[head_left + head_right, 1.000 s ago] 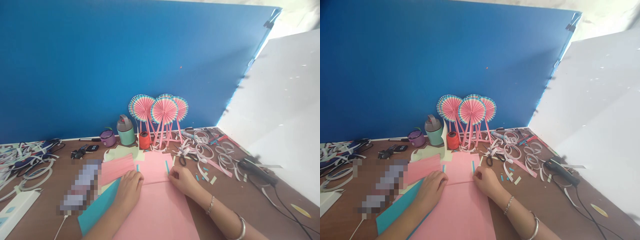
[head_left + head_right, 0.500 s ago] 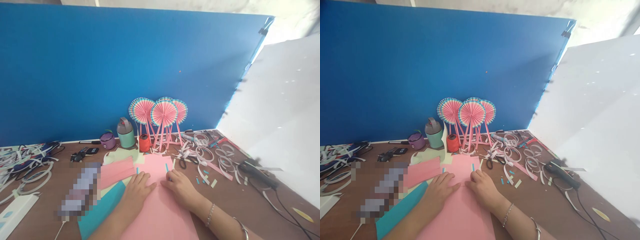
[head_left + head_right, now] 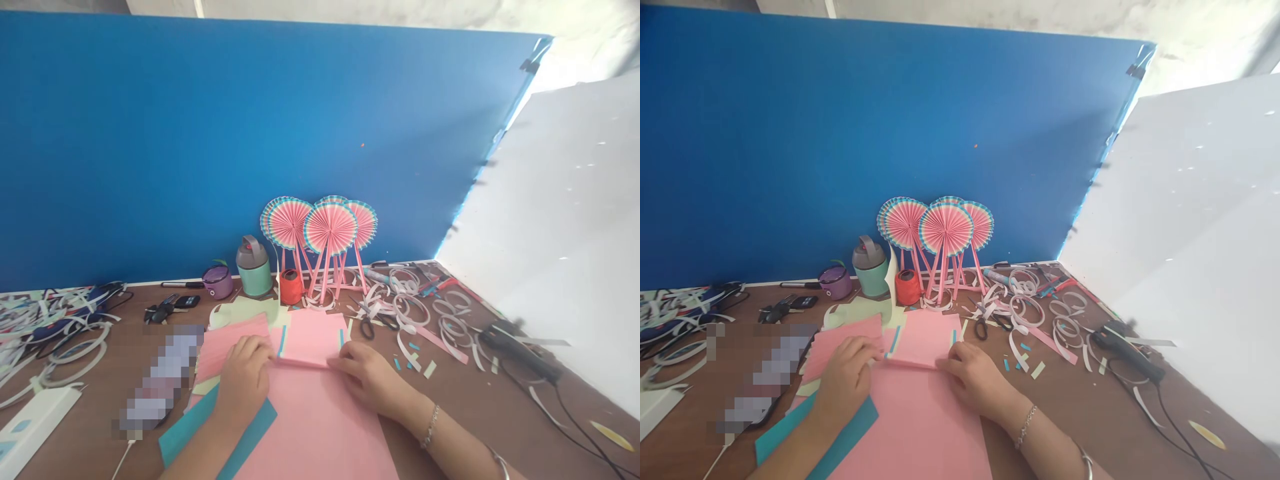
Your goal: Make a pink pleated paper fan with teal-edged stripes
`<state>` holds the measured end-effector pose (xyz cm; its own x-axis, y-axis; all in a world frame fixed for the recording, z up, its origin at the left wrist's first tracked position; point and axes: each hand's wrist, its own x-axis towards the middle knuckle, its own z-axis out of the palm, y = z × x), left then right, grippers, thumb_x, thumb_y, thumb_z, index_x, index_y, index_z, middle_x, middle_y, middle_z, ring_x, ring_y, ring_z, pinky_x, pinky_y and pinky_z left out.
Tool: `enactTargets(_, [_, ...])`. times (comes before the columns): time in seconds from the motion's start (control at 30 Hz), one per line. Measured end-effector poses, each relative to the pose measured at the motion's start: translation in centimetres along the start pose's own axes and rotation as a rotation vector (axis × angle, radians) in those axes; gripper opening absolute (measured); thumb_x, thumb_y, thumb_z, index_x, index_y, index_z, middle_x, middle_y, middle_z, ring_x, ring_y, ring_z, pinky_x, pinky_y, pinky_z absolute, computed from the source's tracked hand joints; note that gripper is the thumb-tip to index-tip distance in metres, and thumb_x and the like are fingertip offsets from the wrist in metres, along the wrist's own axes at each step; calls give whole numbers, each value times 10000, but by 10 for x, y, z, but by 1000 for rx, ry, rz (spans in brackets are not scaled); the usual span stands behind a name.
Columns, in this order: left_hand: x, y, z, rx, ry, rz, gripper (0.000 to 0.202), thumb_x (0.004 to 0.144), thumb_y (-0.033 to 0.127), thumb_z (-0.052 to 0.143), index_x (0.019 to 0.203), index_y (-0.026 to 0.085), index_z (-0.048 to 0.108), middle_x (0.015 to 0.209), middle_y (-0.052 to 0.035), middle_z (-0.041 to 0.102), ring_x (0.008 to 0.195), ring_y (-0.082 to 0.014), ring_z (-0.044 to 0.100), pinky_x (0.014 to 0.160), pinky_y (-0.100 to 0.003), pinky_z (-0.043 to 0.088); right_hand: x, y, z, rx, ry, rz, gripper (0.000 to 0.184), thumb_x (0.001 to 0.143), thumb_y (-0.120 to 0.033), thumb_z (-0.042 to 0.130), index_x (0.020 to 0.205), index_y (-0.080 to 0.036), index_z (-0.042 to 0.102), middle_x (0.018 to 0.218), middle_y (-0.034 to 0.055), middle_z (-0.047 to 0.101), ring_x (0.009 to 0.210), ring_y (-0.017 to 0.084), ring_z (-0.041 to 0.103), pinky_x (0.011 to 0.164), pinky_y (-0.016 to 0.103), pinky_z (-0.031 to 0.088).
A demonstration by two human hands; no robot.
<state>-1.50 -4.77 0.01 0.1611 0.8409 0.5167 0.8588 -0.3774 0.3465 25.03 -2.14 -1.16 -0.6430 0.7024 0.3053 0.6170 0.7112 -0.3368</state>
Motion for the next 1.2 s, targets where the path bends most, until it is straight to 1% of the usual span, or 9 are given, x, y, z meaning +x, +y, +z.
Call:
enactTargets(0.1, [0, 3, -3, -143, 57, -83, 265, 717, 30, 331, 668, 207, 521, 676, -31, 544, 717, -197, 507, 630, -326, 402, 0, 1, -4, 202, 135, 18, 399, 794, -59, 439, 1120, -228, 596, 876, 59, 558, 775, 155, 545, 697, 272, 459])
enactTargets(0.2, [-1, 14, -2, -341, -114, -103, 217, 816, 177, 389, 733, 203, 588, 722, -40, 611, 731, -196, 560, 657, -320, 455, 1, -7, -6, 265, 234, -41, 393, 822, -68, 415, 1151, -232, 554, 888, 59, 549, 808, 152, 552, 722, 271, 474])
enactTargets(0.33, [-6, 32, 8, -545, -285, -162, 272, 834, 370, 524, 1035, 219, 629, 981, -47, 684, 945, -221, 607, 837, -338, 488, 2, -24, -3, 87, 201, -187, 464, 817, -36, 398, 1220, -245, 496, 933, 75, 563, 819, 160, 549, 706, 279, 478])
enactTargets(0.47, [-12, 33, 17, -416, -142, -158, 280, 906, 336, 406, 928, 227, 663, 861, -49, 685, 892, -216, 614, 855, -345, 471, 0, -33, -3, -53, 120, -246, 434, 845, -78, 411, 1242, -241, 474, 950, 84, 598, 818, 171, 561, 694, 292, 482])
enactTargets(0.57, [-13, 26, 16, -278, -10, -108, 296, 902, 251, 372, 848, 211, 660, 801, -70, 624, 803, -215, 570, 749, -352, 461, -6, -34, -7, -129, 243, -276, 416, 849, -107, 445, 1244, -236, 461, 968, 89, 619, 875, 186, 572, 753, 316, 469])
enactTargets(0.73, [-10, 29, 12, 80, 52, 188, 404, 851, 87, 383, 1208, 194, 539, 829, -62, 562, 814, -214, 496, 729, -357, 386, -11, -42, -10, -261, 475, -339, 393, 830, -141, 521, 1197, -280, 490, 1011, 73, 643, 1005, 215, 537, 880, 362, 379])
enactTargets(0.9, [-9, 40, 18, 187, -129, 366, 341, 855, 71, 382, 1114, 194, 567, 787, -46, 547, 740, -207, 467, 705, -357, 366, -1, -36, 0, -212, 252, -192, 259, 883, -104, 415, 1028, -227, 591, 913, 44, 656, 924, 183, 528, 868, 367, 311])
enactTargets(1.03, [-9, 34, 20, 171, -268, 270, 226, 851, 73, 394, 869, 198, 581, 806, -39, 551, 766, -207, 476, 693, -349, 367, 2, -19, 7, -113, 185, -30, 215, 842, -91, 481, 867, -223, 648, 848, 35, 616, 809, 172, 492, 728, 330, 304])
enactTargets(1.2, [-10, 22, 20, 93, -318, 168, 210, 811, 53, 400, 786, 202, 545, 819, -30, 566, 779, -203, 492, 701, -344, 371, 0, -10, 5, -26, 7, 61, 254, 831, -99, 514, 933, -270, 672, 822, 30, 602, 808, 175, 497, 694, 305, 301])
